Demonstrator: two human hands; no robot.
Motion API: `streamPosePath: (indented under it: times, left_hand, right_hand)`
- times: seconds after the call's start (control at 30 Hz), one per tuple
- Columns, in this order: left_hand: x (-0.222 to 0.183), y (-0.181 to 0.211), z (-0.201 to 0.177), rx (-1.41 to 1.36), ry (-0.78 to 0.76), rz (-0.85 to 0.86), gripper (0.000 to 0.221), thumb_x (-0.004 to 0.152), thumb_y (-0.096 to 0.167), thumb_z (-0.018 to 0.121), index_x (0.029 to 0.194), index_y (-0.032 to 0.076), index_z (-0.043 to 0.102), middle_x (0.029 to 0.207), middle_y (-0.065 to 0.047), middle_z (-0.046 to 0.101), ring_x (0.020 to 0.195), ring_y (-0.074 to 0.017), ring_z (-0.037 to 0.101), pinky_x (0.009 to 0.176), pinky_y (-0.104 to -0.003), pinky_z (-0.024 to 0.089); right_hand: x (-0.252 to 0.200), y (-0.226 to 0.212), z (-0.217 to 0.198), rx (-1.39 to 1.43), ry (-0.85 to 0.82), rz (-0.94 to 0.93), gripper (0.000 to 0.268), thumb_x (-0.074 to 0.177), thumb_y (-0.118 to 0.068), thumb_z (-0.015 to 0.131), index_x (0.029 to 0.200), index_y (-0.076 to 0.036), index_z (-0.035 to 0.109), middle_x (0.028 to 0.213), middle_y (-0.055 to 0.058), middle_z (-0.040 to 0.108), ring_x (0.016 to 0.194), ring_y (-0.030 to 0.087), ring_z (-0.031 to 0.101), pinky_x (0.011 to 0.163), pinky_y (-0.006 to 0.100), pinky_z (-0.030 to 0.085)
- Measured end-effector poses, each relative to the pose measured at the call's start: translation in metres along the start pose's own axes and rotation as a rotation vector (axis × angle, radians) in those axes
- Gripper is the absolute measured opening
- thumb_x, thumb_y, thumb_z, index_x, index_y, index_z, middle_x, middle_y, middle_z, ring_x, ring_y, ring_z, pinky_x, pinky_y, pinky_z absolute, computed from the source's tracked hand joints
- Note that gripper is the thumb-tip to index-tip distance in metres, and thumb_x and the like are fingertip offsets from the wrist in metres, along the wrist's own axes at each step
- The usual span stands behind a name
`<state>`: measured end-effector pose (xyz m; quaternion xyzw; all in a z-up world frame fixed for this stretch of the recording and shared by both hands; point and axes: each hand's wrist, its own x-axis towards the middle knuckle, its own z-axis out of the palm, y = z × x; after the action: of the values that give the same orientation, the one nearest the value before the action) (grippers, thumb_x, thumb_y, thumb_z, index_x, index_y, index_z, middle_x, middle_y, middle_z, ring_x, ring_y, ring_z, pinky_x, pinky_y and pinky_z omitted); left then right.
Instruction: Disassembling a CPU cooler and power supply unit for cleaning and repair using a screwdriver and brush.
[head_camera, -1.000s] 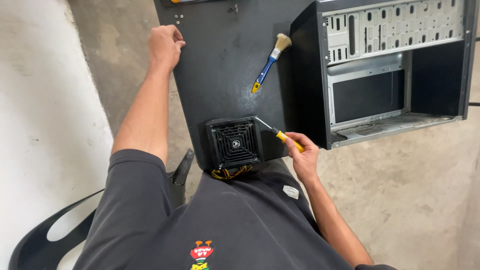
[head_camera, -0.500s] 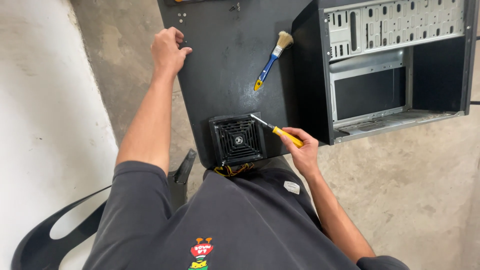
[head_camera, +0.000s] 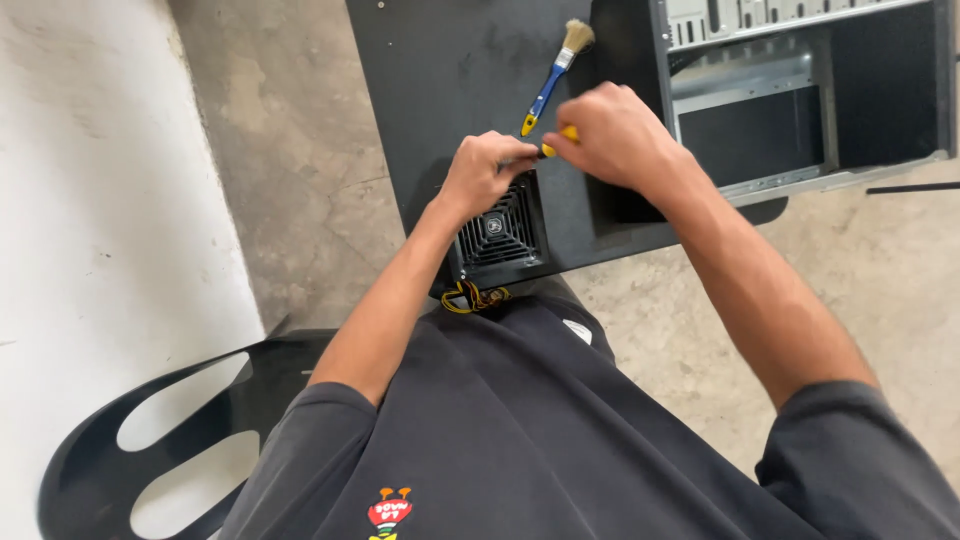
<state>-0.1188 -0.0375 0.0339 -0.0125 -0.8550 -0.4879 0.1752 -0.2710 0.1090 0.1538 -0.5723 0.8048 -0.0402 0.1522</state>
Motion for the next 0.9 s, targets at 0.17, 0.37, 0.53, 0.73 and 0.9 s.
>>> streamPosePath:
  times: [0.17, 0.37, 0.53, 0.73, 0.9]
  left_hand:
    - [0.006, 0.008, 0.005, -0.271, -0.025, -0.177, 0.011, 0.092, 0.009, 0.075, 0.102, 0.007, 0.08, 0.097, -0.005, 0.081, 0.089, -0.0146, 0.077, 0.079, -0.029, 0.059]
    - [-0.006, 0.0, 0.017, -0.382, 0.042, -0.196, 0.012, 0.092, 0.004, 0.074, 0.103, 0.005, 0.078, 0.096, -0.006, 0.08, 0.09, -0.0148, 0.078, 0.084, -0.028, 0.062]
    - [-0.007, 0.001, 0.017, -0.361, 0.04, -0.188, 0.011, 0.093, 0.008, 0.075, 0.103, 0.009, 0.079, 0.095, -0.003, 0.08, 0.091, -0.0124, 0.076, 0.082, -0.028, 0.061]
    - [-0.007, 0.006, 0.011, -0.358, 0.018, -0.179, 0.01, 0.094, 0.009, 0.073, 0.103, 0.009, 0.078, 0.094, -0.002, 0.08, 0.09, -0.0131, 0.077, 0.083, -0.029, 0.061]
    - [-0.006, 0.007, 0.011, -0.334, -0.003, -0.154, 0.01, 0.098, 0.009, 0.066, 0.101, 0.008, 0.075, 0.095, -0.003, 0.079, 0.091, -0.0159, 0.076, 0.082, -0.031, 0.06]
  right_hand:
    - [0.023, -0.018, -0.01, -0.133, -0.177, 0.083, 0.041, 0.097, -0.033, 0.068, 0.071, 0.0, 0.067, 0.065, 0.021, 0.063, 0.056, 0.042, 0.06, 0.052, 0.049, 0.048]
    - [0.021, -0.023, -0.002, -0.119, -0.224, 0.14, 0.039, 0.097, -0.033, 0.066, 0.076, 0.0, 0.07, 0.071, 0.023, 0.066, 0.061, 0.043, 0.063, 0.054, 0.05, 0.05]
    - [0.021, -0.022, 0.004, -0.133, -0.222, 0.134, 0.04, 0.095, -0.03, 0.063, 0.068, 0.0, 0.065, 0.067, 0.022, 0.064, 0.057, 0.042, 0.06, 0.052, 0.049, 0.048]
    - [0.021, -0.02, 0.005, -0.123, -0.232, 0.135, 0.041, 0.098, -0.031, 0.066, 0.07, 0.0, 0.067, 0.068, 0.02, 0.064, 0.057, 0.039, 0.061, 0.052, 0.048, 0.049]
    - [0.021, -0.017, 0.004, -0.107, -0.218, 0.149, 0.046, 0.099, -0.034, 0.065, 0.068, 0.0, 0.064, 0.066, 0.021, 0.063, 0.058, 0.042, 0.06, 0.053, 0.05, 0.047]
